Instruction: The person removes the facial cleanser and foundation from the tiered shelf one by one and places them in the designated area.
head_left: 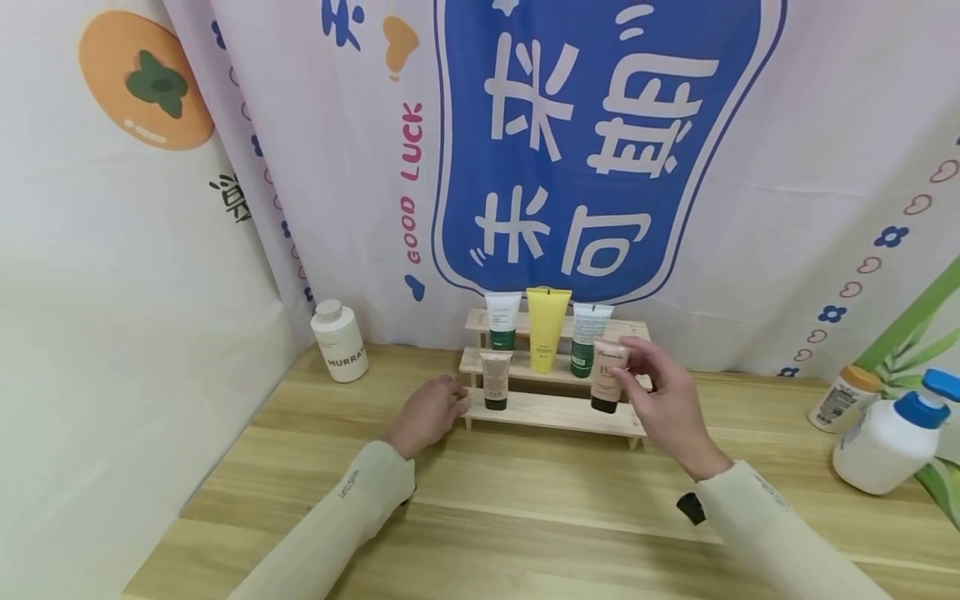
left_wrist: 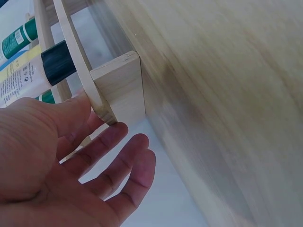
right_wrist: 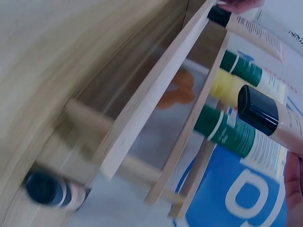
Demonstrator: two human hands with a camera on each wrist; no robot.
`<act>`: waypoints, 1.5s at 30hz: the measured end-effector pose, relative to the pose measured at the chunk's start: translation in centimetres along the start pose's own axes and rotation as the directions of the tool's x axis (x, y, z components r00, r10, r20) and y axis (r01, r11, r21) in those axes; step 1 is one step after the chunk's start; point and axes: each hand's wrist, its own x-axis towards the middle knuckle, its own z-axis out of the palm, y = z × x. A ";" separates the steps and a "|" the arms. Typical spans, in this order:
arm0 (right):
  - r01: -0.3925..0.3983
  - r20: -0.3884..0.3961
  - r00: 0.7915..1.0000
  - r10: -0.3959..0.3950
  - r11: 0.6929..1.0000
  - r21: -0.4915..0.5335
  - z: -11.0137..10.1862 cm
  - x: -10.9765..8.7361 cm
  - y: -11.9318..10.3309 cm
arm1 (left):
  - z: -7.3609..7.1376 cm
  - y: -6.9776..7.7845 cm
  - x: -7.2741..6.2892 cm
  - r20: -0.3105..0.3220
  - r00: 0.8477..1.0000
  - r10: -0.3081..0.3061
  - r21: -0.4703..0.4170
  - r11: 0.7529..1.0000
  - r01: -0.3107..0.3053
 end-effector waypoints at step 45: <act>-0.590 0.285 0.629 0.723 0.683 -0.430 -7.6 -1.7 14.3 | 0.3 -0.3 0.0 -0.006 1.000 0.027 0.031 0.999 -0.027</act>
